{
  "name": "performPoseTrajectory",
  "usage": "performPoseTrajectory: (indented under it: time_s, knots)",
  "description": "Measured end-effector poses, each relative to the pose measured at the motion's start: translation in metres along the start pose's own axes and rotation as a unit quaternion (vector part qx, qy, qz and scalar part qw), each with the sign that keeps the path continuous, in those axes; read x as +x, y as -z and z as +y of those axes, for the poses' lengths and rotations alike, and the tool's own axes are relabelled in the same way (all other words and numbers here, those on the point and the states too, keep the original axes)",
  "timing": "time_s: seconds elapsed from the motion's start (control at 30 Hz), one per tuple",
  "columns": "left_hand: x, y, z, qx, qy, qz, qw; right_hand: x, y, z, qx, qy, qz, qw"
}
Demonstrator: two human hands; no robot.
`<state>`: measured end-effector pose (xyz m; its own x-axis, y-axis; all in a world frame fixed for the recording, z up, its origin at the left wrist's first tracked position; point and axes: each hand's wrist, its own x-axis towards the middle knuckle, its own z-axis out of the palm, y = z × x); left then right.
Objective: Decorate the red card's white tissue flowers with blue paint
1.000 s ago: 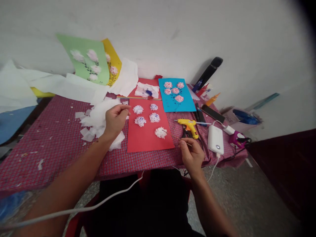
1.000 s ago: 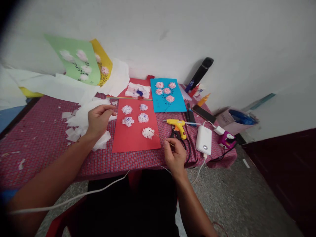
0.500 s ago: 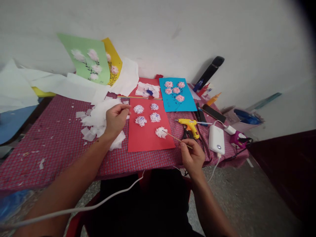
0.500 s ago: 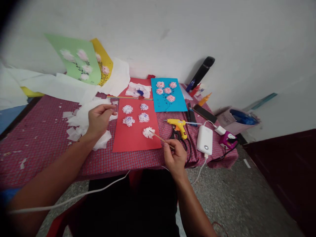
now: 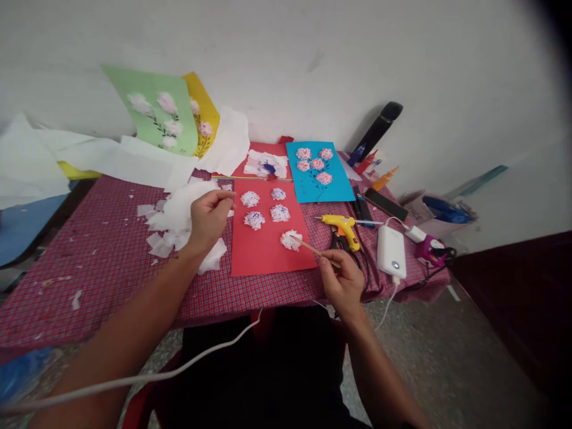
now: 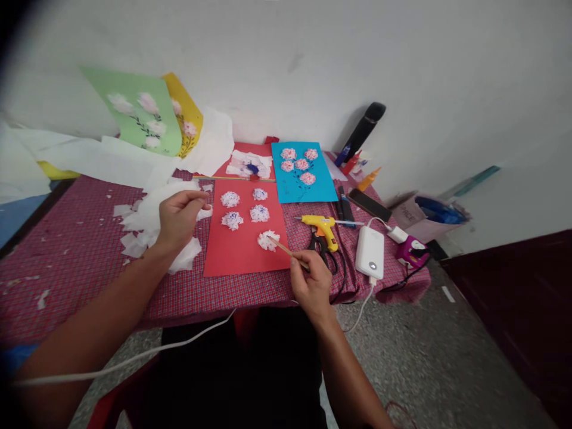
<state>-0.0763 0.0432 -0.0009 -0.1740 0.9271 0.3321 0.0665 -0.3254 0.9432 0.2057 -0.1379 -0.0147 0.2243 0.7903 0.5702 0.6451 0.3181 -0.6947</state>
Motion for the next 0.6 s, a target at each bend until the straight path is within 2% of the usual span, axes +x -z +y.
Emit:
performPoseTrajectory:
  time_s: [0.6]
  knots:
    - [0.0001,0.0005,-0.0019,0.005,-0.003,-0.005,1.000,-0.0019,0.0081,0.0035,-0.006,-0.043,0.019,0.999]
